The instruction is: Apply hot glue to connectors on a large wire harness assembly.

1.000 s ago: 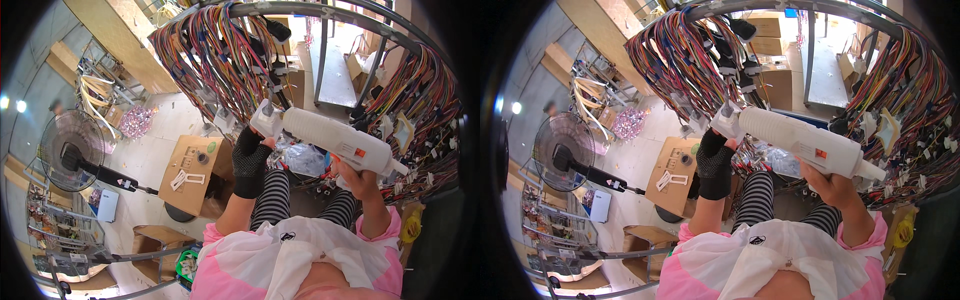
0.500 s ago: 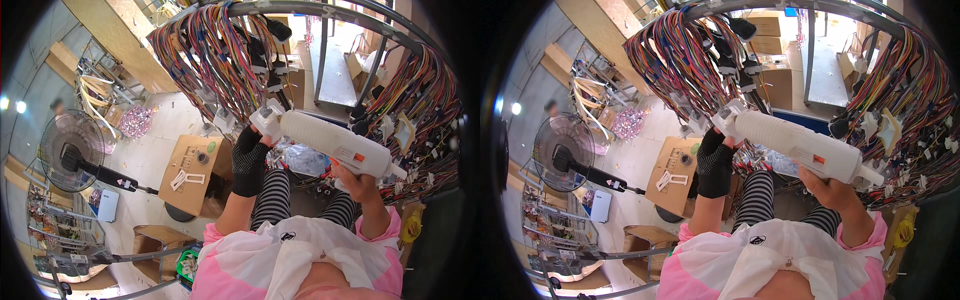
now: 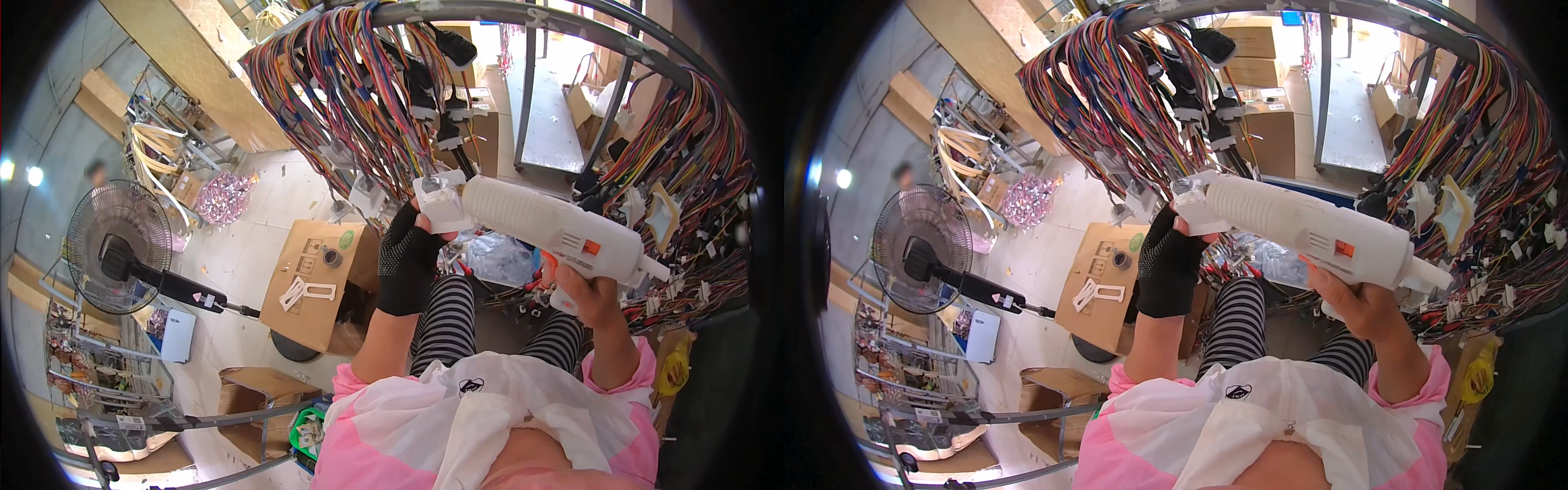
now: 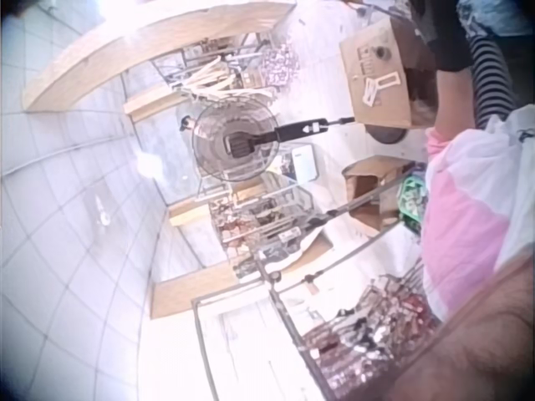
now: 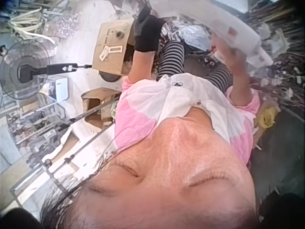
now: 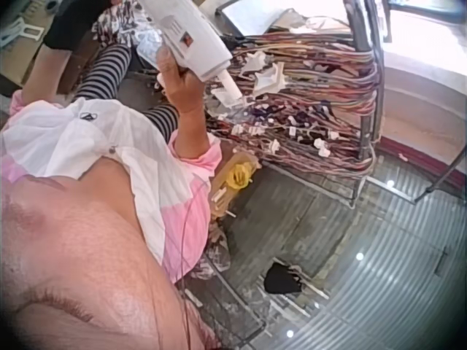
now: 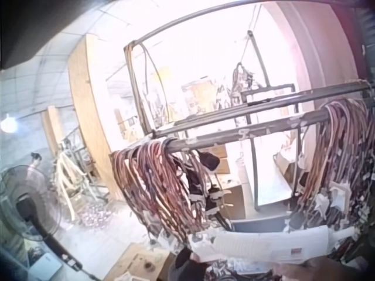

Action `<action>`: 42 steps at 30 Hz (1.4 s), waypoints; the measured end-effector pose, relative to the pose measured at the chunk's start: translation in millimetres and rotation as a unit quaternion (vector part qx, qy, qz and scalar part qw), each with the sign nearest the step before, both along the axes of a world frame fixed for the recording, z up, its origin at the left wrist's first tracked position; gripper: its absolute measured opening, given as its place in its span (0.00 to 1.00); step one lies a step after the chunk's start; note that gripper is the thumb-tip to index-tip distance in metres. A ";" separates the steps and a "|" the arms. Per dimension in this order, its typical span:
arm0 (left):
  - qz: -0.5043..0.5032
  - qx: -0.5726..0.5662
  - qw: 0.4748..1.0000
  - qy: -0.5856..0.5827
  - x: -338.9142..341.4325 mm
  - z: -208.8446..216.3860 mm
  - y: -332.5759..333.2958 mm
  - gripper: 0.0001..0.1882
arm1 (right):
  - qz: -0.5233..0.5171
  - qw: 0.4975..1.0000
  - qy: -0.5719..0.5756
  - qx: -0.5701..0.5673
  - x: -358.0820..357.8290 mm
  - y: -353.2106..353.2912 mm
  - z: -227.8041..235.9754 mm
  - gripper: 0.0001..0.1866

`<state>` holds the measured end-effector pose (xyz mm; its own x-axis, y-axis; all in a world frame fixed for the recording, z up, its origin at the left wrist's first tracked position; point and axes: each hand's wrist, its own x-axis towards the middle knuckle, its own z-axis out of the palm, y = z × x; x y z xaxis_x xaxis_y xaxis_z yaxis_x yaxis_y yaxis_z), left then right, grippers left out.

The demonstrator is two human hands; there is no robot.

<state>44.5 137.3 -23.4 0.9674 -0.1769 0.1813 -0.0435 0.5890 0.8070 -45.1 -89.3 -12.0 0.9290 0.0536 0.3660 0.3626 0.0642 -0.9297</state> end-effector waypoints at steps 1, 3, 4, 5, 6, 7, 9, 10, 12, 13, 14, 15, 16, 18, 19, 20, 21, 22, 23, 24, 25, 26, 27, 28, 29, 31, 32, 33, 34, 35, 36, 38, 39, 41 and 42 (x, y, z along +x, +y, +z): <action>-0.007 -0.003 1.000 0.000 0.4 -0.4 0.3 0.22 | 0.018 1.000 0.004 -0.005 0.8 -0.3 1.8 0.18; -0.013 -0.014 1.000 0.002 2.9 -3.4 0.6 0.21 | 0.015 1.000 -0.005 -0.013 0.0 3.9 9.5 0.18; -0.020 -0.025 0.999 0.005 3.8 -4.3 0.7 0.20 | 0.011 1.000 -0.013 -0.021 0.1 5.5 11.6 0.17; -0.020 -0.025 0.999 0.005 4.1 -4.2 0.4 0.20 | 0.010 1.000 -0.013 -0.021 0.8 5.7 11.0 0.17; -0.021 -0.020 0.999 0.015 4.2 -4.0 0.2 0.20 | 0.016 1.000 -0.023 -0.012 1.9 6.0 9.5 0.17; -0.022 -0.014 0.999 0.025 4.6 -4.0 -0.1 0.19 | 0.021 0.999 -0.033 -0.003 2.6 6.1 8.6 0.16; -0.030 -0.017 0.999 0.014 6.4 -5.5 0.8 0.18 | 0.021 0.999 -0.025 0.006 2.3 5.3 8.9 0.16; -0.038 -0.019 0.999 0.004 7.4 -6.6 1.1 0.17 | 0.020 1.000 -0.018 0.015 2.2 5.1 9.1 0.16; -0.040 -0.025 0.999 0.005 9.2 -9.4 1.4 0.17 | 0.020 0.999 -0.022 0.018 3.8 7.2 11.0 0.16; -0.043 -0.032 0.999 0.006 9.5 -10.0 1.5 0.17 | 0.020 0.999 -0.026 0.020 4.3 8.5 11.8 0.16; -0.044 -0.032 0.998 0.006 9.5 -9.8 0.5 0.17 | 0.019 0.999 -0.026 0.020 4.5 8.9 11.4 0.16; -0.045 -0.030 0.998 0.010 9.2 -8.8 -0.7 0.17 | 0.018 0.999 -0.033 0.018 4.8 9.2 10.8 0.16; -0.045 -0.029 0.998 0.014 9.2 -8.5 -1.6 0.17 | 0.017 0.999 -0.039 0.015 4.9 9.0 10.2 0.16; -0.061 -0.025 0.998 -0.014 18.2 -19.9 3.1 0.17 | 0.021 0.999 -0.033 0.008 5.2 7.8 11.0 0.16; -0.078 -0.021 0.996 -0.040 21.3 -24.1 5.2 0.17 | 0.024 0.999 -0.026 0.002 5.3 7.7 11.7 0.16; -0.078 -0.021 0.996 -0.041 21.9 -24.7 5.1 0.17 | 0.024 0.999 -0.026 0.001 5.7 8.2 12.1 0.16; -0.076 -0.017 0.996 -0.035 22.3 -25.2 5.1 0.17 | 0.018 0.999 -0.031 0.008 6.1 9.3 12.9 0.16; -0.073 -0.012 0.997 -0.029 22.4 -25.4 5.4 0.17 | 0.012 0.999 -0.036 0.014 6.5 10.1 13.4 0.17; -0.073 -0.012 0.997 -0.028 19.6 -22.0 4.9 0.17 | 0.012 0.999 -0.036 0.014 6.3 9.7 13.1 0.17; -0.050 0.015 0.998 -0.033 14.0 -16.1 4.3 0.18 | 0.009 0.999 -0.036 0.016 5.6 9.0 12.3 0.18; -0.027 0.042 0.998 -0.038 9.4 -10.8 3.5 0.18 | 0.006 0.999 -0.037 0.018 4.8 8.4 11.4 0.18; -0.027 0.041 0.998 -0.037 6.4 -7.8 2.0 0.18 | 0.006 0.999 -0.036 0.017 3.7 8.0 10.1 0.18; -0.001 0.053 0.998 -0.040 4.0 -5.6 0.0 0.19 | 0.002 0.998 -0.047 0.032 2.5 7.6 8.1 0.19; 0.025 0.064 0.997 -0.042 2.6 -4.8 -1.1 0.19 | -0.002 0.997 -0.058 0.047 1.6 7.0 5.7 0.20; 0.025 0.064 0.997 -0.041 1.6 -4.3 -1.1 0.19 | -0.001 0.997 -0.057 0.047 0.4 5.4 2.9 0.20; 0.027 0.040 0.998 -0.041 0.1 -4.1 -0.9 0.18 | -0.006 0.998 -0.037 0.046 -1.3 1.3 -2.5 0.20; 0.027 0.040 0.998 -0.040 -1.5 -4.0 -0.4 0.18 | -0.007 0.998 -0.036 0.046 -1.5 0.2 -2.3 0.20; 0.046 0.040 0.997 -0.049 -3.7 -4.2 0.2 0.18 | 0.008 0.999 -0.032 0.023 -1.5 -0.8 -1.8 0.20; 0.064 0.041 0.995 -0.057 -5.3 -4.2 0.5 0.19 | 0.022 0.999 -0.027 0.001 -1.3 -1.3 -1.1 0.20; 0.064 0.040 0.995 -0.057 -5.8 -4.3 0.3 0.19 | 0.022 0.999 -0.027 0.001 0.1 -0.4 -0.1 0.20; 0.085 0.055 0.993 -0.060 -6.2 -4.4 -0.1 0.19 | 0.025 0.999 -0.046 -0.003 1.8 1.6 1.3 0.20; 0.106 0.069 0.990 -0.062 -6.6 -4.6 -1.1 0.19 | 0.029 0.997 -0.064 -0.008 2.6 1.7 0.6 0.19; 0.109 0.065 0.990 -0.054 -6.6 -4.8 -1.7 0.19 | 0.021 0.998 -0.056 -0.018 2.4 -0.2 -2.2 0.20; 0.112 0.061 0.991 -0.046 -6.4 -4.6 -2.2 0.19 | 0.012 0.998 -0.047 -0.029 3.3 -1.2 -5.3 0.20; 0.110 0.069 0.990 -0.050 -5.9 -4.3 -2.4 0.18 | 0.030 0.997 -0.058 -0.030 4.3 -1.3 -6.1 0.21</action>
